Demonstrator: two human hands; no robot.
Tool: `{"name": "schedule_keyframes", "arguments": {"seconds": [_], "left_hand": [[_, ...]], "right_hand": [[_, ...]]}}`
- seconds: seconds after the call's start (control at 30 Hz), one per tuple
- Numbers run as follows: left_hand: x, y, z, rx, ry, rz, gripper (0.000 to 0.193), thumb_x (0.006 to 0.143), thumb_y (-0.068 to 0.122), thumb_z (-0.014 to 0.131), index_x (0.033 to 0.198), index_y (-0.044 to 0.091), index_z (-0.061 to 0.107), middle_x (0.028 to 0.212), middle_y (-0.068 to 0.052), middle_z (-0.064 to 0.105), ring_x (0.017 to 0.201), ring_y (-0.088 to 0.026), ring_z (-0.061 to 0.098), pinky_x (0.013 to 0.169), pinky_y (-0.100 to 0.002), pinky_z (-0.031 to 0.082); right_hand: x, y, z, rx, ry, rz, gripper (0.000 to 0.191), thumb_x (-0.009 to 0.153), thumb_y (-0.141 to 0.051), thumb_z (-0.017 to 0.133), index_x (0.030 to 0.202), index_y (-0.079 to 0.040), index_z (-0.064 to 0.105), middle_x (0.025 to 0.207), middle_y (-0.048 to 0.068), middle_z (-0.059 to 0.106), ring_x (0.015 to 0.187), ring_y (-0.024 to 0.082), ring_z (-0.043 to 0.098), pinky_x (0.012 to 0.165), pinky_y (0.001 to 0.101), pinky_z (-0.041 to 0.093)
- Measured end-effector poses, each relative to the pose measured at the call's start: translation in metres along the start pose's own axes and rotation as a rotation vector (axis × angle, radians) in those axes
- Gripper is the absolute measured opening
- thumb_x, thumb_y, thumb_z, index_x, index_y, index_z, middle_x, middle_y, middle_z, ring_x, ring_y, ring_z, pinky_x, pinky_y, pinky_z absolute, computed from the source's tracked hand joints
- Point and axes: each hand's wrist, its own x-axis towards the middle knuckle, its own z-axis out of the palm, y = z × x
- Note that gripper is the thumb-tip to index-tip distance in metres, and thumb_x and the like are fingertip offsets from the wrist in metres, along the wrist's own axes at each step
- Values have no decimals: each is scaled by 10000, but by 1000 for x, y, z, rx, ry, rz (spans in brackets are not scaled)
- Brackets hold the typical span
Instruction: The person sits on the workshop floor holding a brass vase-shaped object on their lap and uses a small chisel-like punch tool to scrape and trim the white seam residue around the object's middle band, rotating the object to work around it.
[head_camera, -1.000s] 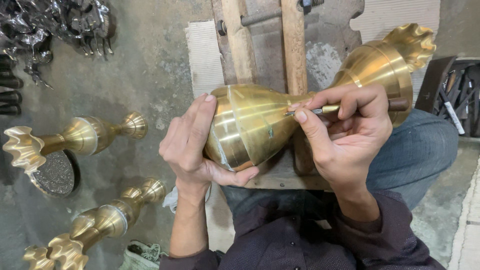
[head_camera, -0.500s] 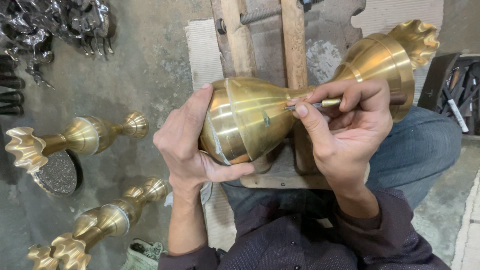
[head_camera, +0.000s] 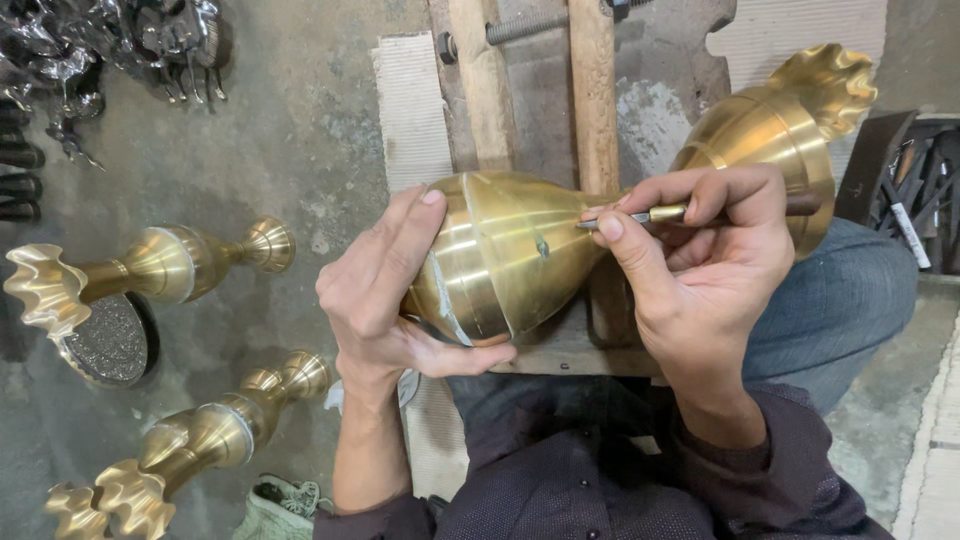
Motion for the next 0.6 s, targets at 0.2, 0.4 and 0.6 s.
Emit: {"name": "schedule_keyframes", "arguments": {"seconds": [0.2, 0.4, 0.6], "left_hand": [[2, -1, 3, 10, 24, 16, 998, 678, 705, 841, 1353, 3, 625, 1235, -237, 715, 1100, -345, 762, 963, -396, 639], [6, -1, 2, -33, 14, 1, 996, 697, 680, 845, 1388, 4, 603, 1235, -218, 724, 1121, -339, 758, 983, -381, 638], [7, -1, 1, -63, 7, -14, 993, 713, 663, 851, 1405, 0, 592, 1249, -219, 723, 1125, -334, 762, 1001, -380, 639]], "right_hand": [[-1, 7, -1, 184, -101, -111, 400, 1053, 147, 710, 1091, -41, 359, 1059, 166, 644, 972, 189, 738, 898, 252, 656], [2, 8, -1, 187, -112, -132, 406, 1034, 150, 708, 1092, -46, 357, 1059, 156, 628, 978, 182, 731, 917, 271, 663], [3, 5, 1, 153, -73, -118, 422, 996, 146, 721, 1064, -49, 353, 1031, 163, 633, 951, 174, 715, 883, 263, 646]]}}
